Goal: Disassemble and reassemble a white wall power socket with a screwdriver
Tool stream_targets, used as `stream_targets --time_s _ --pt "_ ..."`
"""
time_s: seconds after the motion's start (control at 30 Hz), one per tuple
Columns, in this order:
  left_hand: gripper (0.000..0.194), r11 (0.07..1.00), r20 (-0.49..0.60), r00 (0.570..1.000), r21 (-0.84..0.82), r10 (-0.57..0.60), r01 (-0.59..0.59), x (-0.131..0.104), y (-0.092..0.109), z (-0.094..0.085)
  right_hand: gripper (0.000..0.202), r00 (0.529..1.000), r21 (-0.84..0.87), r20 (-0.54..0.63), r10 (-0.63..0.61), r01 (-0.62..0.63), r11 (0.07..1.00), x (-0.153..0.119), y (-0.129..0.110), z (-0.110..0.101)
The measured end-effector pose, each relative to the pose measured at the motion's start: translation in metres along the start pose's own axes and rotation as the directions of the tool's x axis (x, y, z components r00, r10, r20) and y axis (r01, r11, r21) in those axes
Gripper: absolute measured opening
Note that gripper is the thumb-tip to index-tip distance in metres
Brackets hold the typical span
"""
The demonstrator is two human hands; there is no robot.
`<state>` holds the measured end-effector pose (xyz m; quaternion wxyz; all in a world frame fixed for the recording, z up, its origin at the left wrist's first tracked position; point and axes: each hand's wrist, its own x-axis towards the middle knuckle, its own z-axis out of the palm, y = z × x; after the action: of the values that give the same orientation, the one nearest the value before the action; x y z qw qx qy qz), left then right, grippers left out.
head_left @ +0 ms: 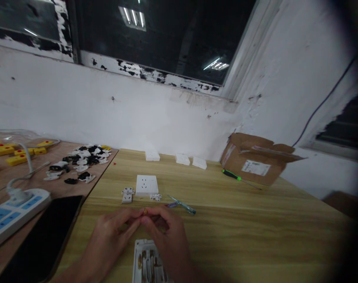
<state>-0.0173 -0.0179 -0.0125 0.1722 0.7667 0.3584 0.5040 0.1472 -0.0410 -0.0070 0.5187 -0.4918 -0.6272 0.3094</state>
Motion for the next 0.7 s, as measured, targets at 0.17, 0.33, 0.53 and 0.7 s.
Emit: stream_targets --time_s 0.17,0.33,0.53,0.7 --pt "0.01 0.994 0.032 0.995 0.047 0.094 -0.095 0.0 -0.001 -0.003 0.014 0.998 0.142 0.041 0.038 -0.044 0.989 0.0 0.002 -0.003" --pt "0.007 0.993 0.115 0.989 0.056 0.094 -0.101 0.0 -0.007 -0.006 0.019 0.993 0.218 0.082 0.091 -0.106 0.97 0.0 0.002 -0.003" --pt "0.007 0.994 0.202 0.979 -0.103 -0.003 0.024 0.004 -0.008 -0.007 0.021 0.986 0.249 0.122 0.118 -0.145 0.958 0.002 0.005 -0.005" --pt "0.014 0.957 0.311 0.938 -0.19 -0.154 0.22 0.007 -0.006 -0.005 0.02 0.984 0.206 0.081 0.157 -0.171 0.964 0.003 0.0 -0.013"
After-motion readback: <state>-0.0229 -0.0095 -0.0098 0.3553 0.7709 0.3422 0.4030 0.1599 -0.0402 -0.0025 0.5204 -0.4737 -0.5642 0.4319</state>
